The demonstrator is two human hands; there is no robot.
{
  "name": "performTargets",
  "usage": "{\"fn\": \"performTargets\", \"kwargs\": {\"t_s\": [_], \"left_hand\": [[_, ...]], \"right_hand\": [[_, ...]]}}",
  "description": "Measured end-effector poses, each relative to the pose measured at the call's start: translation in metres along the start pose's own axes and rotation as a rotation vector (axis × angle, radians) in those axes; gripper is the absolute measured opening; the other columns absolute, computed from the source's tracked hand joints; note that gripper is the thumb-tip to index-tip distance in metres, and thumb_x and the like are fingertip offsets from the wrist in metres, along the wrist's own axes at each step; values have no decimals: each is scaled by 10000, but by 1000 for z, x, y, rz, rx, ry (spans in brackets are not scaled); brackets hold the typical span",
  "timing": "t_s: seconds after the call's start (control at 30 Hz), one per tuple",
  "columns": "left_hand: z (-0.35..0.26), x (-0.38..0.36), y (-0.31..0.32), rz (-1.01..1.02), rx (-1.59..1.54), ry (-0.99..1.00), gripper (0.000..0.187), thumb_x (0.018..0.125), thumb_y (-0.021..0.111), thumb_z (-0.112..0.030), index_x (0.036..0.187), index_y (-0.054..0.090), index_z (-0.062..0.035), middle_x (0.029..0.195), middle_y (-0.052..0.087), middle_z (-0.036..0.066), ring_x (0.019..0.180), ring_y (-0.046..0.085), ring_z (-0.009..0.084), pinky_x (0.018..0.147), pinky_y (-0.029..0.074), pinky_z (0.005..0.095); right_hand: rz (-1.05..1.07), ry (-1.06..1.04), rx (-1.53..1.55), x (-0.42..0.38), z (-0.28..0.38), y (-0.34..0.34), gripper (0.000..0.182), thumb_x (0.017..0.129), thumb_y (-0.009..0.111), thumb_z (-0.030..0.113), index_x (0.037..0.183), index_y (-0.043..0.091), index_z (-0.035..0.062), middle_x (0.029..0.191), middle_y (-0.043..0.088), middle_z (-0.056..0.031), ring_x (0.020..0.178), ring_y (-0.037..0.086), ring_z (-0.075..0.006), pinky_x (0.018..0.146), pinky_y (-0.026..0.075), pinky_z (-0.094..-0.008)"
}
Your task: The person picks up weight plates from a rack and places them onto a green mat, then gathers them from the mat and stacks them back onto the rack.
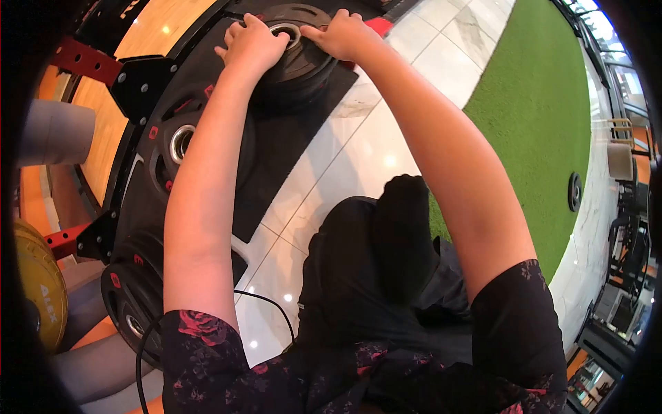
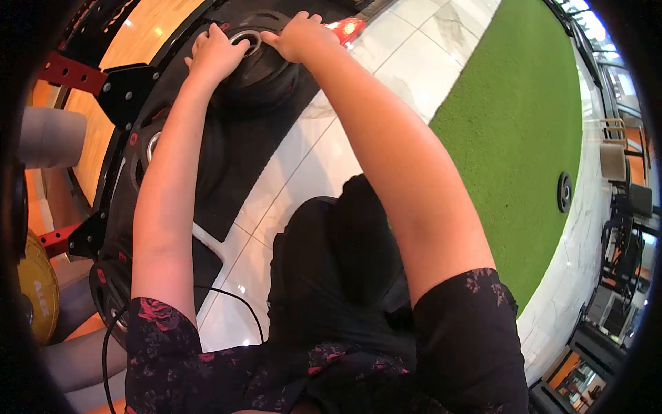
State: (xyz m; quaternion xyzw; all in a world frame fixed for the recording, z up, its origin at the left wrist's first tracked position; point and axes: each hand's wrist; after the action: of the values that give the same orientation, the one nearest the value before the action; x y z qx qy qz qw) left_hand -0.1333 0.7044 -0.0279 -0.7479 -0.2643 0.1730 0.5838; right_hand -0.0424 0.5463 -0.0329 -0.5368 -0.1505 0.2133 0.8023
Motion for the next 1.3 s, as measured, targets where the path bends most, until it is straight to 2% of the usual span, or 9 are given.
{"fn": "performTargets", "kwargs": {"t_s": [0.07, 0.13, 0.17, 0.3, 0.53, 0.73, 1.13, 1.23, 1.3], "left_hand": [[-24, -5, 8, -247, 28, 161, 933, 887, 699, -523, 1565, 336, 4, 1598, 370, 264, 1494, 357, 424, 1191, 325, 569], [-56, -9, 10, -276, -47, 244, 891, 894, 697, -497, 1548, 364, 9, 1584, 371, 271, 1479, 357, 441, 1197, 331, 532], [-75, -12, 9, -241, -179, 292, 875, 890, 705, -482, 1534, 383, 15, 1570, 379, 280, 1460, 374, 450, 1193, 343, 512], [-152, -50, 22, -180, -435, 432, 797, 870, 725, -437, 1464, 470, 29, 1466, 470, 307, 1357, 484, 452, 1153, 404, 471], [-277, -119, 65, 103, -466, 610, 677, 910, 705, -375, 1413, 526, 40, 1339, 620, 277, 1245, 612, 381, 1058, 486, 435], [-411, -187, 94, 537, -647, 656, 571, 951, 666, -356, 1384, 564, 3, 1273, 697, 188, 1152, 684, 305, 999, 534, 407], [-719, -341, 270, 620, -659, 1104, 504, 992, 666, -388, 1378, 591, -72, 1286, 690, 159, 1179, 670, 298, 1034, 513, 415], [-782, -369, 303, 495, -606, 1322, 545, 1012, 616, -454, 1425, 555, -102, 1380, 622, 137, 1272, 610, 316, 1088, 466, 487], [-827, -386, 312, 514, -572, 1371, 525, 1010, 604, -357, 1450, 512, -86, 1513, 445, 231, 1401, 436, 420, 1170, 377, 514]], "right_hand": [[-28, 56, -14, -4, -23, -18, 997, 888, 603, 744, 1409, 498, -100, 1465, 508, -301, 1313, 580, -425, 1041, 515, -502], [14, 67, -103, -15, -54, -45, 965, 891, 608, 731, 1405, 514, -80, 1462, 520, -292, 1308, 581, -428, 1049, 512, -500], [-14, 69, -47, -25, -72, -60, 913, 889, 627, 674, 1347, 570, -114, 1365, 593, -322, 1306, 573, -429, 1080, 478, -469], [-38, 228, -102, -78, -147, -110, 781, 904, 670, 536, 1432, 553, -27, 1452, 556, -262, 1334, 557, -397, 1108, 464, -470], [-34, 490, -118, -194, -306, -159, 690, 929, 661, 484, 1438, 550, 31, 1519, 491, -225, 1313, 579, -383, 1068, 507, -492], [-65, 708, -90, -308, -454, -187, 663, 935, 667, 484, 1418, 563, 43, 1482, 511, -221, 1298, 582, -390, 1069, 503, -491], [-236, 1019, -254, -463, -755, -227, 753, 922, 693, 525, 1474, 474, 62, 1480, 477, -230, 1337, 501, -458, 1052, 497, -544], [-367, 1015, -300, -471, -807, -237, 603, 940, 679, 518, 1381, 568, 123, 1457, 482, -235, 1369, 470, -475, 1117, 433, -556], [-333, 1134, -186, -469, -842, -254, 1040, 842, 752, 584, 1598, 299, 31, 1663, 270, -236, 1532, 280, -403, 1227, 294, -567]]}}
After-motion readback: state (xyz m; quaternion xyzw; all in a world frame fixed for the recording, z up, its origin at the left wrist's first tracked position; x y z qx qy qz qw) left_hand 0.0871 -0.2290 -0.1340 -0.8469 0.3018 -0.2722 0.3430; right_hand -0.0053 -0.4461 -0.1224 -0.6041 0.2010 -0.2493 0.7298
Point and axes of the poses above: each hand's wrist, its own x-axis towards the middle knuckle, its own y-axis out of the palm, z = x × y
